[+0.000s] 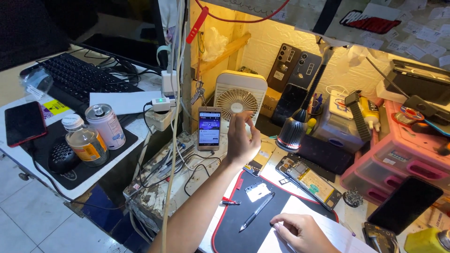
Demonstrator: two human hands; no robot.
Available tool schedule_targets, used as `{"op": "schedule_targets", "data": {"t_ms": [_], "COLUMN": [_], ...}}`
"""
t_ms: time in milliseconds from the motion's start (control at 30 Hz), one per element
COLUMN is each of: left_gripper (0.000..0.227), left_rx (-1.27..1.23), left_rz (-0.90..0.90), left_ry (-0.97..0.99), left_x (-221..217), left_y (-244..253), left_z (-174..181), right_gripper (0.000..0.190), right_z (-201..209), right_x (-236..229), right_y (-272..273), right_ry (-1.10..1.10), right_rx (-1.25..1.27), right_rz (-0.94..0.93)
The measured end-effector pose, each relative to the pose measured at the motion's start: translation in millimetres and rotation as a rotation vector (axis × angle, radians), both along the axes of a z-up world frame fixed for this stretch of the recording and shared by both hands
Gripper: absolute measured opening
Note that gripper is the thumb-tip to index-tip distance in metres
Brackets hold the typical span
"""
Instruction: Testing the touch screen and user interface of a smartphone at a repair service desk.
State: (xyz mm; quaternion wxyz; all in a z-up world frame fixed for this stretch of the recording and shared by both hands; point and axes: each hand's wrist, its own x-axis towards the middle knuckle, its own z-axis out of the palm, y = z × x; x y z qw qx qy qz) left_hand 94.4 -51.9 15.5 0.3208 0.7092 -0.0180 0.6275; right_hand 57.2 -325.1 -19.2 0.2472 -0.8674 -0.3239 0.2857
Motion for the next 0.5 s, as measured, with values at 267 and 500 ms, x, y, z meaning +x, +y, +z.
{"op": "schedule_targets", "data": {"t_ms": [267,500], "left_gripper": [0.036,0.042], "left_rx": [-0.013,-0.138], "left_rz": [-0.001,-0.092], "left_ry": [-0.007,0.076], "left_x": [-10.7,-4.0], "left_y": [-4.6,3.2], "left_z": [8.8,2.9], "right_gripper": [0.024,0.027], "right_z": [-26.2,-9.3], "right_x": [13.5,6.4], "right_y": [-3.6,3.7], "right_ry": [0.08,0.062], "right_rx": [-0.166,-0.159], "right_rz": [-0.017,-0.058]}}
